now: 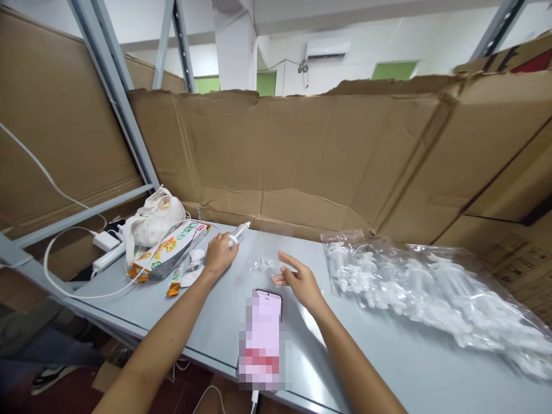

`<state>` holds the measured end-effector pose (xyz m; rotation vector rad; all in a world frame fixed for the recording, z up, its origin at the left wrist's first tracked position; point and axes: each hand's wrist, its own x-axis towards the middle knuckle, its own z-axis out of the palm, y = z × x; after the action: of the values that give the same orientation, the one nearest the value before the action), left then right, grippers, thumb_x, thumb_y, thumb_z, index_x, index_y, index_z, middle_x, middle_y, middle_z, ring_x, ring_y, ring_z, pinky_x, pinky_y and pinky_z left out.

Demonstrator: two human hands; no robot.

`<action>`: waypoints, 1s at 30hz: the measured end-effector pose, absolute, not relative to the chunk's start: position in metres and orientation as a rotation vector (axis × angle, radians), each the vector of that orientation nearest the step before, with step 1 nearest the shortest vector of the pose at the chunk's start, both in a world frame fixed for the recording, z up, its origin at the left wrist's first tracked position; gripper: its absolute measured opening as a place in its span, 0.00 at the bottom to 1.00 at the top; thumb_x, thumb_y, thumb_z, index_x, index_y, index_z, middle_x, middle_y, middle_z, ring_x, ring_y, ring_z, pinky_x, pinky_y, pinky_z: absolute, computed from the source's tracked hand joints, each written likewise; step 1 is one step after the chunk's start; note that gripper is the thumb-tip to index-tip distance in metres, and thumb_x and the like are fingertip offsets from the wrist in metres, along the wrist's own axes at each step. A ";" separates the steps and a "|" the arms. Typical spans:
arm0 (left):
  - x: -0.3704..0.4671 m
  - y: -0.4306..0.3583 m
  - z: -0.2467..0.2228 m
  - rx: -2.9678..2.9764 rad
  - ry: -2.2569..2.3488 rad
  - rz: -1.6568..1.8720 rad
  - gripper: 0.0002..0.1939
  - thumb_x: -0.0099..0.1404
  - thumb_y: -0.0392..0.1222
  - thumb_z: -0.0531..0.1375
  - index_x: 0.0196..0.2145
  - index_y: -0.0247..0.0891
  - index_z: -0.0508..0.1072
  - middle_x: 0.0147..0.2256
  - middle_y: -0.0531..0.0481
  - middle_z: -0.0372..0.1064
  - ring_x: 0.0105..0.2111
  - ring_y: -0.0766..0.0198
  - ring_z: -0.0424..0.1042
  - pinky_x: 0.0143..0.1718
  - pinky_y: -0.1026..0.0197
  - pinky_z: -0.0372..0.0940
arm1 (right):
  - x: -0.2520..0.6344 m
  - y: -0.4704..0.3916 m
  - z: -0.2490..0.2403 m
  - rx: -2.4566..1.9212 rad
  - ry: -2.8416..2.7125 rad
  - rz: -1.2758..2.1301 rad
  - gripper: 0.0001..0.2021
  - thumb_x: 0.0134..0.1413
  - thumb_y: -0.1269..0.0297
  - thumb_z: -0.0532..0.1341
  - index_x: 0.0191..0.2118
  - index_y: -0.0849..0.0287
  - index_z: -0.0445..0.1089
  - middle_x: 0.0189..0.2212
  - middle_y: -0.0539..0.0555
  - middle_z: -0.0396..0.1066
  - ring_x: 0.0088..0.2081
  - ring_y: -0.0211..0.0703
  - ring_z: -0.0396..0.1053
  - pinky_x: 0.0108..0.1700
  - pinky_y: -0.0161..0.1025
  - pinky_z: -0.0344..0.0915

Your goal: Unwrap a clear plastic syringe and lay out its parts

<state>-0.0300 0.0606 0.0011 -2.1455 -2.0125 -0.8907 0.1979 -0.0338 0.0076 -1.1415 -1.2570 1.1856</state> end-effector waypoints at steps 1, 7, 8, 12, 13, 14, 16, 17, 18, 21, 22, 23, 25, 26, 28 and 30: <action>-0.032 0.062 0.002 -2.107 -2.024 -1.060 0.19 0.59 0.44 0.56 0.48 0.36 0.66 0.42 0.40 0.68 0.44 0.53 0.67 0.45 0.55 0.59 | 0.192 -0.031 0.007 -1.173 -1.278 1.218 0.27 0.50 0.57 0.61 0.56 0.59 0.62 0.32 0.57 0.77 0.29 0.46 0.76 0.41 0.50 0.72; -0.041 0.062 0.006 -2.001 -1.807 -1.999 0.19 0.60 0.44 0.56 0.48 0.37 0.66 0.46 0.44 0.68 0.46 0.58 0.67 0.48 0.58 0.61 | 0.141 -0.013 0.014 -1.305 -1.459 1.284 0.23 0.58 0.66 0.53 0.58 0.68 0.58 0.24 0.55 0.76 0.26 0.42 0.76 0.39 0.43 0.73; -0.041 0.061 0.006 -2.021 -1.782 -2.041 0.18 0.60 0.44 0.56 0.48 0.37 0.66 0.46 0.44 0.68 0.46 0.59 0.67 0.48 0.58 0.61 | 0.133 -0.009 0.016 -1.312 -1.486 1.290 0.23 0.58 0.67 0.53 0.59 0.69 0.57 0.28 0.57 0.77 0.26 0.41 0.76 0.37 0.42 0.73; -0.037 0.054 0.008 -2.109 -1.776 -2.031 0.19 0.58 0.42 0.58 0.48 0.37 0.67 0.46 0.44 0.67 0.47 0.58 0.67 0.47 0.57 0.62 | 0.118 0.001 0.019 -1.335 -1.571 1.296 0.25 0.56 0.66 0.55 0.60 0.63 0.56 0.50 0.65 0.69 0.24 0.41 0.75 0.31 0.41 0.73; -0.035 0.052 0.009 -2.132 -1.790 -2.007 0.20 0.58 0.42 0.58 0.48 0.37 0.67 0.47 0.44 0.67 0.46 0.59 0.67 0.47 0.58 0.62 | 0.118 0.001 0.021 -1.348 -1.597 1.284 0.25 0.56 0.64 0.56 0.60 0.62 0.57 0.52 0.66 0.67 0.24 0.41 0.75 0.30 0.42 0.73; -0.033 0.050 0.010 -2.160 -1.800 -1.985 0.20 0.58 0.41 0.58 0.49 0.37 0.67 0.47 0.44 0.67 0.46 0.59 0.67 0.46 0.58 0.62 | 0.120 0.000 0.023 -1.360 -1.614 1.277 0.26 0.55 0.63 0.56 0.59 0.61 0.57 0.53 0.66 0.65 0.25 0.43 0.75 0.30 0.43 0.72; -0.030 0.046 0.012 -2.233 -1.790 -1.972 0.21 0.57 0.41 0.58 0.49 0.37 0.67 0.48 0.43 0.66 0.44 0.60 0.68 0.46 0.59 0.63 | 0.126 -0.006 0.030 -1.411 -1.689 1.113 0.26 0.55 0.63 0.56 0.60 0.59 0.57 0.55 0.67 0.63 0.30 0.47 0.75 0.33 0.45 0.71; -0.028 0.043 0.013 -2.290 -1.776 -1.987 0.21 0.57 0.42 0.59 0.49 0.37 0.67 0.48 0.43 0.66 0.44 0.60 0.68 0.45 0.59 0.63 | 0.130 -0.010 0.033 -1.461 -1.751 0.914 0.27 0.55 0.65 0.56 0.61 0.58 0.55 0.56 0.67 0.61 0.34 0.51 0.75 0.35 0.47 0.70; -0.026 0.041 0.014 -2.369 -1.765 -2.020 0.21 0.56 0.42 0.59 0.49 0.37 0.67 0.47 0.43 0.67 0.43 0.60 0.69 0.43 0.60 0.64 | 0.135 -0.014 0.037 -1.511 -1.826 0.636 0.27 0.55 0.67 0.56 0.61 0.57 0.53 0.58 0.67 0.58 0.40 0.54 0.73 0.38 0.48 0.69; -0.019 0.032 0.018 -2.882 -1.750 -2.063 0.24 0.56 0.48 0.59 0.48 0.34 0.68 0.39 0.44 0.70 0.34 0.61 0.72 0.32 0.63 0.65 | 0.150 -0.023 0.046 -1.499 -2.022 -0.326 0.31 0.53 0.73 0.57 0.62 0.53 0.51 0.62 0.65 0.49 0.56 0.61 0.58 0.48 0.53 0.62; -0.016 0.028 0.019 -3.106 -1.724 -2.015 0.25 0.57 0.51 0.58 0.48 0.33 0.68 0.36 0.44 0.70 0.31 0.63 0.72 0.28 0.64 0.64 | 0.155 -0.025 0.048 -1.442 -2.067 -0.533 0.30 0.52 0.75 0.57 0.61 0.52 0.53 0.62 0.63 0.49 0.59 0.62 0.52 0.51 0.55 0.57; -0.014 0.024 0.020 -3.295 -1.679 -1.935 0.26 0.58 0.53 0.56 0.49 0.32 0.67 0.33 0.45 0.70 0.28 0.63 0.71 0.25 0.65 0.63 | 0.160 -0.026 0.048 -1.373 -2.110 -0.677 0.29 0.52 0.75 0.57 0.60 0.52 0.56 0.62 0.62 0.51 0.61 0.61 0.49 0.54 0.57 0.52; -0.010 0.015 0.022 -3.419 -1.565 -1.765 0.28 0.59 0.56 0.55 0.49 0.32 0.67 0.34 0.44 0.71 0.29 0.63 0.72 0.26 0.64 0.63 | 0.169 -0.027 0.047 -1.280 -2.185 -0.824 0.23 0.53 0.75 0.56 0.55 0.53 0.62 0.55 0.60 0.62 0.58 0.57 0.53 0.57 0.58 0.45; -0.008 0.011 0.022 -3.350 -1.524 -1.687 0.29 0.57 0.56 0.57 0.50 0.34 0.66 0.37 0.44 0.71 0.32 0.61 0.72 0.29 0.63 0.64 | 0.173 -0.027 0.046 -1.263 -2.226 -0.846 0.20 0.54 0.74 0.56 0.53 0.54 0.64 0.50 0.60 0.67 0.54 0.54 0.59 0.57 0.57 0.45; -0.004 0.003 0.022 -3.124 -1.460 -1.456 0.31 0.52 0.55 0.62 0.50 0.38 0.65 0.42 0.44 0.70 0.39 0.57 0.71 0.38 0.59 0.64 | 0.180 -0.027 0.045 -1.263 -2.322 -0.835 0.17 0.53 0.73 0.57 0.49 0.56 0.66 0.40 0.58 0.71 0.43 0.50 0.64 0.54 0.52 0.50; 0.000 -0.003 0.021 -2.943 -1.426 -1.173 0.29 0.50 0.53 0.65 0.48 0.40 0.67 0.42 0.44 0.71 0.41 0.53 0.70 0.43 0.56 0.61 | 0.185 -0.028 0.045 -1.263 -2.419 -0.793 0.16 0.50 0.72 0.59 0.47 0.56 0.67 0.35 0.57 0.70 0.37 0.49 0.64 0.45 0.46 0.56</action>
<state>0.0001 -0.0034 0.0207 -2.9425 -1.4256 -1.1729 0.1847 -0.0278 0.0448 -1.2628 -2.4195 -0.7935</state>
